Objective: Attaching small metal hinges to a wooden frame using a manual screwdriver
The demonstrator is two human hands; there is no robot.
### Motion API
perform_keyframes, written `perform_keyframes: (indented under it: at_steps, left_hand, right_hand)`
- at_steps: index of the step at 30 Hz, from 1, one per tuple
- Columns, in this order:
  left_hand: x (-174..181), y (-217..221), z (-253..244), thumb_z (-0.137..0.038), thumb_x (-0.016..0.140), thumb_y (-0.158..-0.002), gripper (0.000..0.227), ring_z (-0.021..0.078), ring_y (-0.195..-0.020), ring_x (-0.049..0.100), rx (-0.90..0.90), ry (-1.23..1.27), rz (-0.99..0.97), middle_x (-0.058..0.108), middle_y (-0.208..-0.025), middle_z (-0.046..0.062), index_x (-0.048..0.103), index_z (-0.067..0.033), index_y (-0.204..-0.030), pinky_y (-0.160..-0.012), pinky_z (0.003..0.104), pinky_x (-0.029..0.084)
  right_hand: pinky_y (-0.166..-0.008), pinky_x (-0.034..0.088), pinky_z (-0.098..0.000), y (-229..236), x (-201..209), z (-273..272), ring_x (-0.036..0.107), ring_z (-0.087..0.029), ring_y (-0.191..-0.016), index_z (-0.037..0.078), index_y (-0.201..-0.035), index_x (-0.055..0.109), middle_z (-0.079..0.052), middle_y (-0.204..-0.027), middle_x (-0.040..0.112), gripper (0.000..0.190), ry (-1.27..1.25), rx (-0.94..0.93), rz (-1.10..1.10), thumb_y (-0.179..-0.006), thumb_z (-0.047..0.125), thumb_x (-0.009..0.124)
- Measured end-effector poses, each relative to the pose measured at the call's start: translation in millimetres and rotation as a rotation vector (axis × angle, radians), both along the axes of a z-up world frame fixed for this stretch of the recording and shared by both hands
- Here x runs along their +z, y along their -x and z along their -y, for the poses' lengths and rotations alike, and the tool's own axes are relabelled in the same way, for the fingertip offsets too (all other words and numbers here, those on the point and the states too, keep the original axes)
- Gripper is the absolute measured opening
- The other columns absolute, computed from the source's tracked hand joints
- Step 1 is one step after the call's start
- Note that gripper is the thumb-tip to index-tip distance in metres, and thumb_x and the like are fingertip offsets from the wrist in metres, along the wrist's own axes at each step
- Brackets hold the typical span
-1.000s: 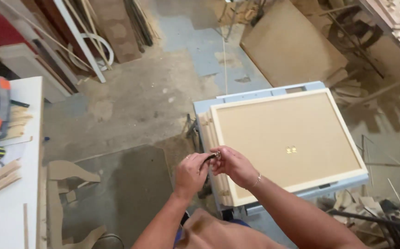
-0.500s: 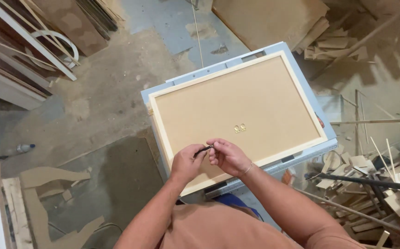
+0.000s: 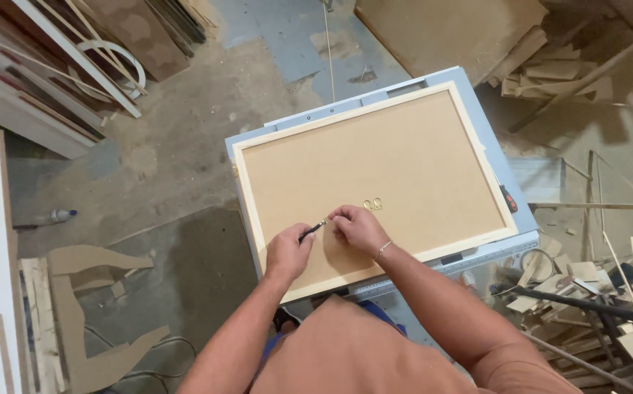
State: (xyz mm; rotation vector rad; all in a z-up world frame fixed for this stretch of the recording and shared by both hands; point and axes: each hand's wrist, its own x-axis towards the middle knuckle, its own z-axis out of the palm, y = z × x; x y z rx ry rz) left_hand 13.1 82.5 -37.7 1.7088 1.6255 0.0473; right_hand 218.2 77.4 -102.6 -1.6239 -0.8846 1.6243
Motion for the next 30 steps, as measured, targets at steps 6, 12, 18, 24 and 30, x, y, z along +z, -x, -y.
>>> perform_keyframes:
  at_steps: [6,12,18,24,30]
  left_hand:
    - [4,4,-6,-0.040,0.062,-0.094,0.027,0.0232,-0.111,0.071,0.100,0.084,0.110,0.078,-0.107,-0.004,0.076,-0.0327,-0.117,-0.095,0.041,0.057]
    - [31,2,1,-0.037,0.063,-0.094,0.029,0.0287,-0.111,0.071,0.076,0.124,0.172,0.078,-0.106,0.005,0.077,-0.0270,-0.117,-0.093,0.043,0.057]
    - [23,1,0,-0.038,0.064,-0.094,0.029,0.0280,-0.114,0.070,0.036,0.127,0.163,0.078,-0.111,0.004,0.077,-0.0279,-0.118,-0.096,0.042,0.056]
    - [14,0,2,-0.041,0.063,-0.094,0.027,0.0257,-0.117,0.069,-0.019,0.083,0.088,0.078,-0.112,-0.002,0.077,-0.0330,-0.115,-0.098,0.041,0.055]
    - [16,-1,6,-0.040,0.063,-0.094,0.027,0.0294,-0.118,0.068,-0.043,0.030,0.083,0.077,-0.113,0.002,0.077,-0.0297,-0.115,-0.100,0.045,0.054]
  right_hand:
    - [-0.063,0.068,-0.0316,-21,34,0,0.077,-0.023,-0.076,0.004,-0.138,0.060,-0.021,-0.093,0.076,0.039,-0.011,-0.087,0.037,-0.101,0.017,0.058]
    - [-0.062,0.065,-0.0285,-15,17,25,0.073,-0.022,-0.074,-0.002,-0.124,0.068,-0.019,-0.091,0.074,0.033,-0.012,-0.074,0.003,-0.095,0.014,0.067]
    - [-0.063,0.063,-0.0302,5,31,24,0.072,-0.014,-0.070,0.010,-0.109,0.076,-0.009,-0.090,0.079,0.023,-0.056,0.058,0.193,-0.094,0.026,0.069]
    - [-0.060,0.059,-0.0286,4,31,26,0.072,-0.014,-0.064,0.010,-0.099,0.075,-0.006,-0.077,0.076,0.019,-0.125,0.113,0.297,-0.096,0.026,0.064]
    - [-0.053,0.059,-0.0270,-3,5,19,0.069,-0.017,-0.059,0.003,-0.100,0.070,-0.009,-0.071,0.070,0.021,-0.078,0.004,0.103,-0.097,0.020,0.059]
